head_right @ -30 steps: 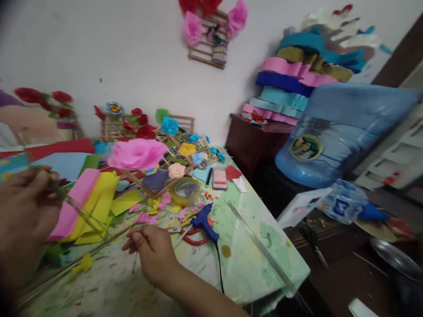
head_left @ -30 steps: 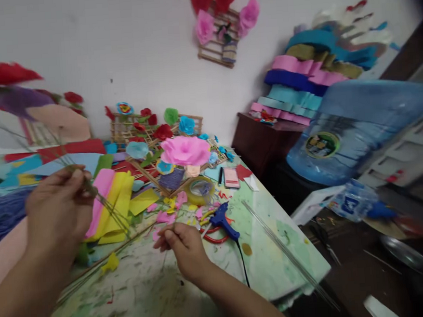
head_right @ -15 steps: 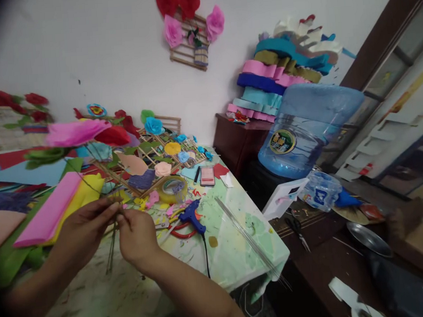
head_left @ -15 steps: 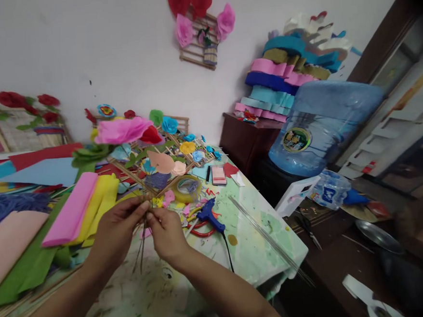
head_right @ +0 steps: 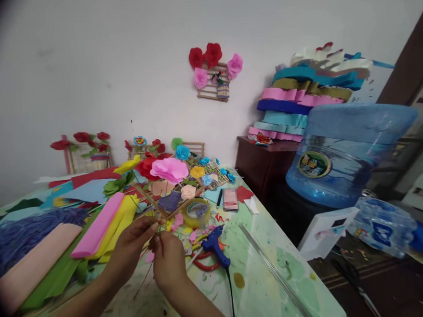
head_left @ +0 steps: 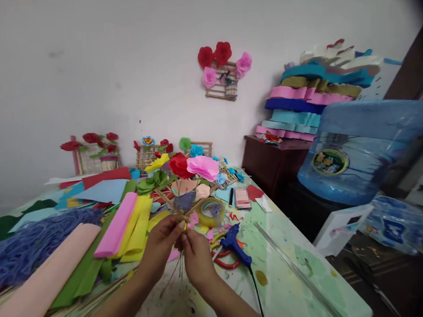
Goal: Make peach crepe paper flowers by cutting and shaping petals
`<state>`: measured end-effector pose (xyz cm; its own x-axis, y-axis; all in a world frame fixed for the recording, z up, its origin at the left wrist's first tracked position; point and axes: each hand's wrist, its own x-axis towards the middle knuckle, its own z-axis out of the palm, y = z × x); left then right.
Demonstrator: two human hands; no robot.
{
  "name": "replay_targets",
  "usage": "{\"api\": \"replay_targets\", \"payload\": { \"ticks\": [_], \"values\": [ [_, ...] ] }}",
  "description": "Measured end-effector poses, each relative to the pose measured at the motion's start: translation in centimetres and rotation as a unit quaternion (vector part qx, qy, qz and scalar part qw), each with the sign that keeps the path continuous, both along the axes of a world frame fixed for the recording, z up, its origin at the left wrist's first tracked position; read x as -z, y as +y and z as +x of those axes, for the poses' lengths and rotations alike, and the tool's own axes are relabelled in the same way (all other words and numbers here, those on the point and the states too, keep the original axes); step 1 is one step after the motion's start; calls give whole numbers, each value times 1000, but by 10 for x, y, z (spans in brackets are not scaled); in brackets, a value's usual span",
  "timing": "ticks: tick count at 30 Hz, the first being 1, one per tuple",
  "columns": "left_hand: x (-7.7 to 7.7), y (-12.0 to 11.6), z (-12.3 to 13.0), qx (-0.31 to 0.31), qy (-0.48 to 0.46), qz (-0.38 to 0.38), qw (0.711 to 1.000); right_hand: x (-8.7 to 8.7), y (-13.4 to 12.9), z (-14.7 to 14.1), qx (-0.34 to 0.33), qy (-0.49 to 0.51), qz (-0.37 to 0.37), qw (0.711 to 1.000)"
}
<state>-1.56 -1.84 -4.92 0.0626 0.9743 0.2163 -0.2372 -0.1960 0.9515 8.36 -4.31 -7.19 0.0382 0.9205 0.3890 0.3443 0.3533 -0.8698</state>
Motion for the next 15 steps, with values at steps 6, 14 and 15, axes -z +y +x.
{"api": "replay_targets", "payload": {
  "ticks": [6,14,15],
  "values": [
    [-18,13,0,-27,-24,1,999,-4,-2,0,-3,-25,-3,1000],
    [-50,16,7,16,-77,20,997,-16,1,3,-22,-95,-17,995],
    [-52,16,7,16,-70,32,997,-19,2,3,-23,-110,-14,994]
  ]
}}
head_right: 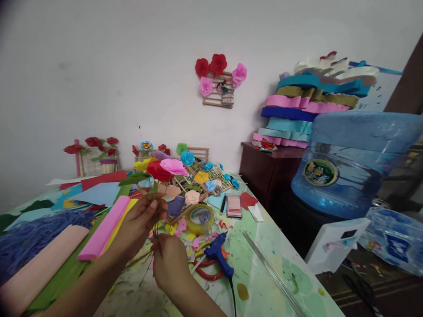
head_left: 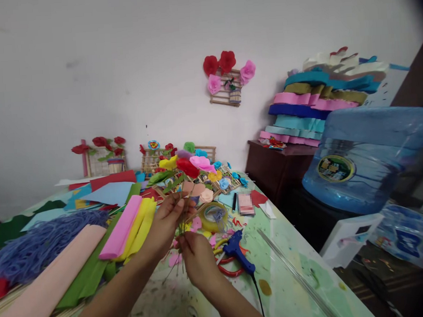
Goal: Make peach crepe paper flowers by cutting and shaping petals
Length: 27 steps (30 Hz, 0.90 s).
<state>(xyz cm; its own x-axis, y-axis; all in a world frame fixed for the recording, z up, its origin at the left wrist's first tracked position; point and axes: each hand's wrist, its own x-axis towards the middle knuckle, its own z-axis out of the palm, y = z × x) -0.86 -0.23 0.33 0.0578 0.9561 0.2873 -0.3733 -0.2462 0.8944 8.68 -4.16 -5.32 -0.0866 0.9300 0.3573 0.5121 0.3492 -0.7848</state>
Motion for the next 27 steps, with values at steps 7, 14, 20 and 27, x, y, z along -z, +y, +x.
{"api": "replay_targets", "payload": {
  "ticks": [7,14,20,27],
  "values": [
    [-14,6,-5,-24,23,111,993,-19,9,-1,-26,-54,33,998],
    [-34,-1,-15,55,-62,132,988,-57,25,7,-61,173,130,974],
    [-23,3,-14,71,-15,145,987,-81,35,-6,-71,386,102,914],
    [-13,12,-15,-1,118,214,970,-81,35,-18,-77,565,23,821]
  ]
}}
